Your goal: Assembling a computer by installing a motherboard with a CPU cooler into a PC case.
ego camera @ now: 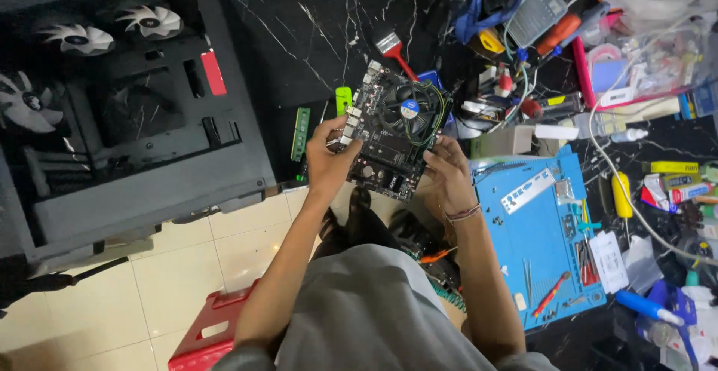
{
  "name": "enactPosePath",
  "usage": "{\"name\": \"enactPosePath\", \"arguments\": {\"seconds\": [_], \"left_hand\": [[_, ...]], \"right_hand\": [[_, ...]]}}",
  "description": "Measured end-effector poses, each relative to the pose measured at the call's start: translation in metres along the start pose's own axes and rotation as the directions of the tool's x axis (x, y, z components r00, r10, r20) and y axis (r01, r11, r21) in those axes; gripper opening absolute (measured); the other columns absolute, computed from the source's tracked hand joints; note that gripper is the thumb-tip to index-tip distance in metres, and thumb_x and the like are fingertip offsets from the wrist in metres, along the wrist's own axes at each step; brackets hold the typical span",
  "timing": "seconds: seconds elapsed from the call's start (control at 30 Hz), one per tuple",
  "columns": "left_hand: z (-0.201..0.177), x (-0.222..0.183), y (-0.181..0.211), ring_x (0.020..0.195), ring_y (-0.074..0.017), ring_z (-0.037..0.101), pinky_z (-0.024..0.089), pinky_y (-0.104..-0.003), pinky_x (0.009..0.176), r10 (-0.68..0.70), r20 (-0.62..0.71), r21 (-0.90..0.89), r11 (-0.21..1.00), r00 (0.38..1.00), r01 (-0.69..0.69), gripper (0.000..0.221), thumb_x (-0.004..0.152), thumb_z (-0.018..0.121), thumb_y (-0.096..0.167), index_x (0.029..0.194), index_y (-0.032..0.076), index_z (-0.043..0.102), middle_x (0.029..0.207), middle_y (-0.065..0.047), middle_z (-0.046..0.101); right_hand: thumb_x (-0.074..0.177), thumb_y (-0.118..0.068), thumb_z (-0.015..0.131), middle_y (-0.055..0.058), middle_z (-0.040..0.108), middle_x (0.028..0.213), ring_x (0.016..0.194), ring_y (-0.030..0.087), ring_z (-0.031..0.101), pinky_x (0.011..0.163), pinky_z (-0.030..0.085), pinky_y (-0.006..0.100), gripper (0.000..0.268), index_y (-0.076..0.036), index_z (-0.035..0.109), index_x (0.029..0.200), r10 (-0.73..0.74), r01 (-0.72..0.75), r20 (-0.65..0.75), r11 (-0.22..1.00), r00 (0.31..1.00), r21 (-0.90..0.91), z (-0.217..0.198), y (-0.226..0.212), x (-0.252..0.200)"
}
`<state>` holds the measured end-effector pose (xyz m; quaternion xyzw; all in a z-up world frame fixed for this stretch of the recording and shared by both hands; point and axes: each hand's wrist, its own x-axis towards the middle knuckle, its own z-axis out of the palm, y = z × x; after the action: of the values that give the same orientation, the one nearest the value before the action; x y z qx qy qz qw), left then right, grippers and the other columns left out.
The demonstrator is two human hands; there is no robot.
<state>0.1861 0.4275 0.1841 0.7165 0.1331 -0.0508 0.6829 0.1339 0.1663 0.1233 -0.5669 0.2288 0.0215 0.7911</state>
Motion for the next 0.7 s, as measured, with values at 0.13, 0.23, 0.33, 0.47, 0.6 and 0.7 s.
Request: {"name": "enactPosePath", "arguments": {"seconds": [0.13,0.23,0.33,0.47,0.6,0.7], "left_hand": [[0.005,0.059,0.015,0.117,-0.0226,0.061,0.054,-0.041,0.098,0.048,-0.040,-0.013,0.999,0.998,-0.049,0.050,0.090,0.082,0.004,0.138,0.012,0.070,0.125,-0.013,0.066],[0.015,0.112,0.025,0.105,-0.0186,0.058,0.056,-0.041,0.087,0.113,-0.056,0.015,0.994,0.992,-0.113,0.045,0.093,0.081,0.006,0.136,0.010,0.068,0.116,-0.012,0.064],[0.030,0.182,0.019,0.105,-0.0190,0.068,0.060,-0.035,0.088,0.080,-0.139,0.065,0.995,0.987,-0.071,0.051,0.082,0.087,0.004,0.131,0.012,0.074,0.116,-0.010,0.069],[0.047,0.261,0.003,0.101,-0.0153,0.065,0.057,-0.032,0.086,0.025,-0.224,0.037,0.999,0.974,-0.017,0.048,0.080,0.086,0.001,0.126,0.011,0.077,0.114,-0.007,0.070],[0.062,0.308,-0.037,0.095,-0.0120,0.061,0.054,-0.028,0.082,-0.044,-0.312,-0.015,0.999,0.949,0.041,0.046,0.076,0.085,-0.002,0.120,0.009,0.078,0.107,-0.005,0.071],[0.071,0.326,-0.071,0.095,-0.0116,0.059,0.052,-0.027,0.084,-0.109,-0.303,-0.061,0.994,0.947,0.095,0.046,0.077,0.082,-0.002,0.122,0.008,0.077,0.105,-0.004,0.070]], "right_hand": [[0.097,-0.016,0.077,0.000,0.060,0.103,0.092,0.014,0.062,0.073,0.055,0.032,0.030,-0.011,0.059,0.120,0.010,-0.004,0.050,0.993,0.999,-0.119,0.032,-0.032,0.065],[0.099,-0.020,0.079,0.004,0.050,0.098,0.090,0.019,0.052,0.073,0.054,0.039,0.030,-0.004,0.061,0.116,-0.056,0.068,0.083,0.987,0.995,-0.149,0.058,-0.052,0.114],[0.099,-0.023,0.077,0.003,0.049,0.103,0.096,0.018,0.055,0.075,0.057,0.036,0.029,-0.007,0.063,0.119,-0.033,0.036,0.018,0.977,0.999,-0.212,0.083,-0.064,0.176],[0.090,-0.027,0.086,0.002,0.057,0.099,0.089,0.016,0.061,0.073,0.060,0.033,0.041,-0.008,0.068,0.121,0.001,-0.004,-0.010,0.939,1.000,-0.343,0.093,-0.045,0.265],[0.076,-0.024,0.096,0.007,0.068,0.107,0.095,0.017,0.070,0.077,0.061,0.034,0.056,-0.007,0.075,0.126,0.033,-0.067,-0.082,0.892,0.996,-0.447,0.089,-0.009,0.336],[0.071,-0.022,0.098,0.007,0.069,0.108,0.095,0.018,0.074,0.077,0.063,0.035,0.056,-0.009,0.078,0.122,0.047,-0.096,-0.112,0.866,0.993,-0.490,0.083,0.006,0.358]]}}
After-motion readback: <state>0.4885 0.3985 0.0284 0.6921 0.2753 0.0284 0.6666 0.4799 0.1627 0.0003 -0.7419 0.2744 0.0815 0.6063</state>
